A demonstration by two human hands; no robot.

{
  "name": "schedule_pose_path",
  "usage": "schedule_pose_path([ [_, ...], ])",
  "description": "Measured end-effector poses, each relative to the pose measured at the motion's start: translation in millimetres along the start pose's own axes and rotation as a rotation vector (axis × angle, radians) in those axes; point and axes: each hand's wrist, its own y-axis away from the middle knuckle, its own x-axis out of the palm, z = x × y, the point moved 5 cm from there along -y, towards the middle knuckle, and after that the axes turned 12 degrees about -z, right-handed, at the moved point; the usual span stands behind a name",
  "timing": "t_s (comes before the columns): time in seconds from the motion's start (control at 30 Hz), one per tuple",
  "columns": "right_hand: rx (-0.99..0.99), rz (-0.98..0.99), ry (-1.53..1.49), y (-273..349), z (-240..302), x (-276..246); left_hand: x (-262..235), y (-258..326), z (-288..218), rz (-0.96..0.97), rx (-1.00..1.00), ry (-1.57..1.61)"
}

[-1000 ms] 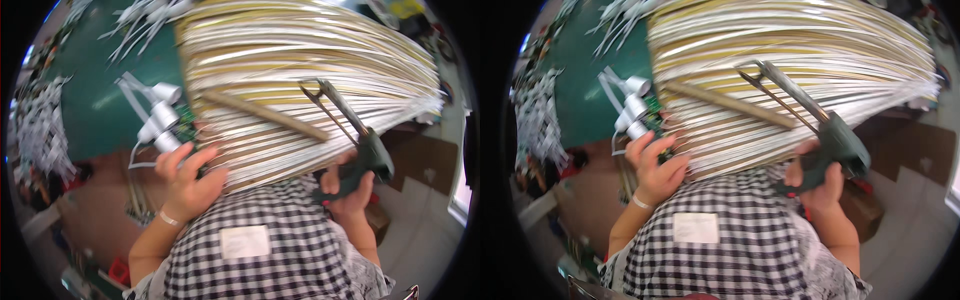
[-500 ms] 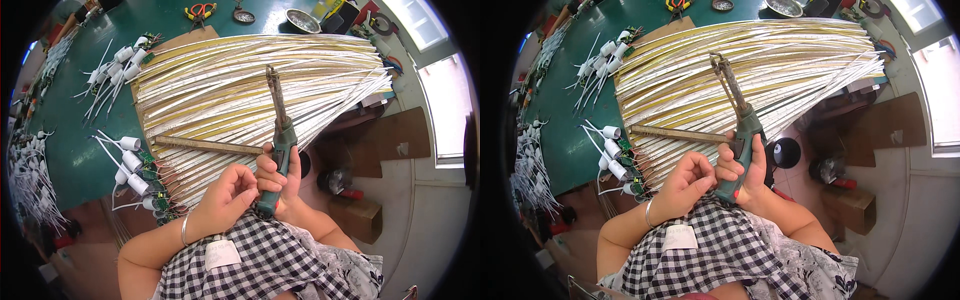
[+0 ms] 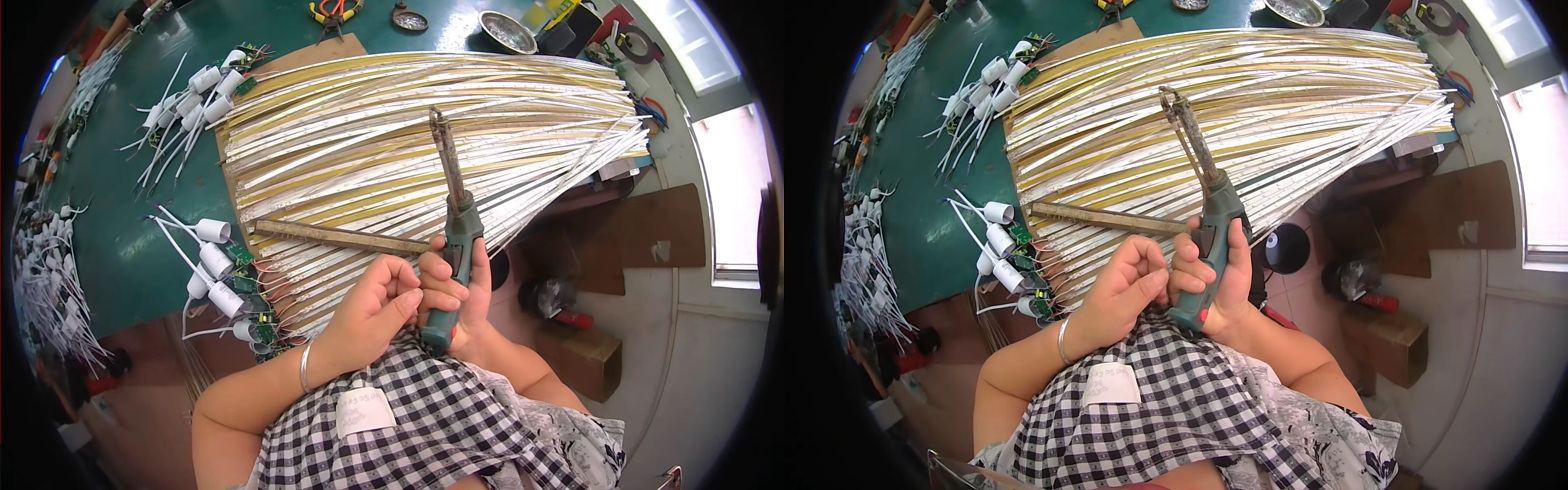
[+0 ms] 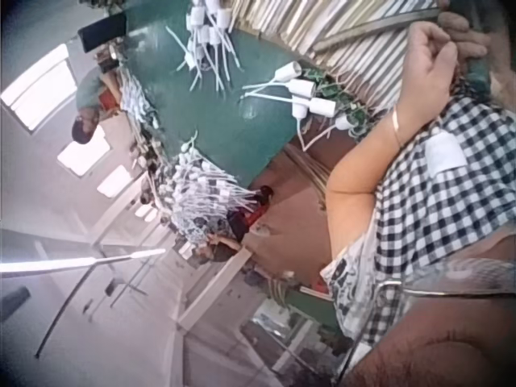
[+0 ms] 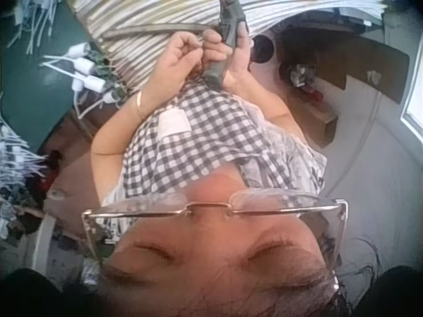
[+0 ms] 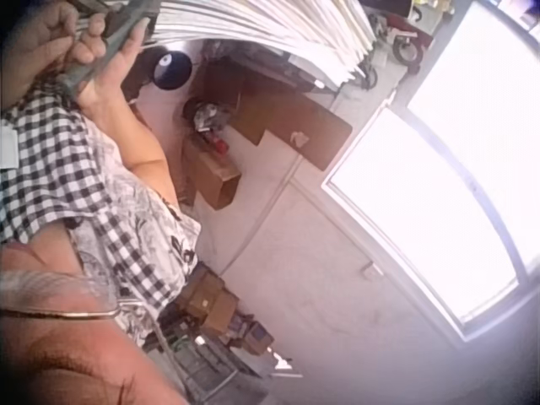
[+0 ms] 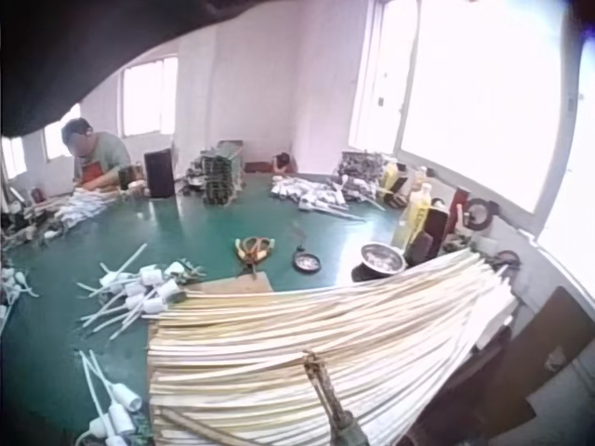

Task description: The person solders electronic wire components onto the ends of LED light strips using a soldering gun.

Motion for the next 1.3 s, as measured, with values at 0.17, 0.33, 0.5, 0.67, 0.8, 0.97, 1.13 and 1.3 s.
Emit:
schedule_pose_path([
  [0.17, -0.042, -0.028, 0.037, -1, 2, 1, 10, -3, -6, 0.053, -0.014, 0.186],
  [0.33, -0.066, -0.037, 0.057, -2, 3, 1, 5, -5, -2, 0.034, -0.007, -0.014],
  [0.5, -0.051, -0.068, 0.028, -1, 0, 1, 3, -2, -2, -0.005, 0.002, 0.002],
  [0.67, -0.065, -0.109, 0.085, -2, 3, -2, -7, -2, 6, -0.005, 0.086, -0.297],
  [0.8, -0.207, -0.083, 0.170, 10, 18, 15, -21, 17, -54, 0.034, 0.492, -0.888],
  [0.97, -0.353, -0.103, 0.339, 10, 34, 16, -110, 22, -137, -0.357, 0.803, -1.532],
  [1.13, -0.406, -0.189, 0.328, 6, 27, 12, -123, 2, -117, -0.200, 0.824, -1.766],
  [1.3, -0.462, -0.209, 0.449, 8, 31, 10, -123, 1, -112, -0.197, 0.902, -1.867],
])
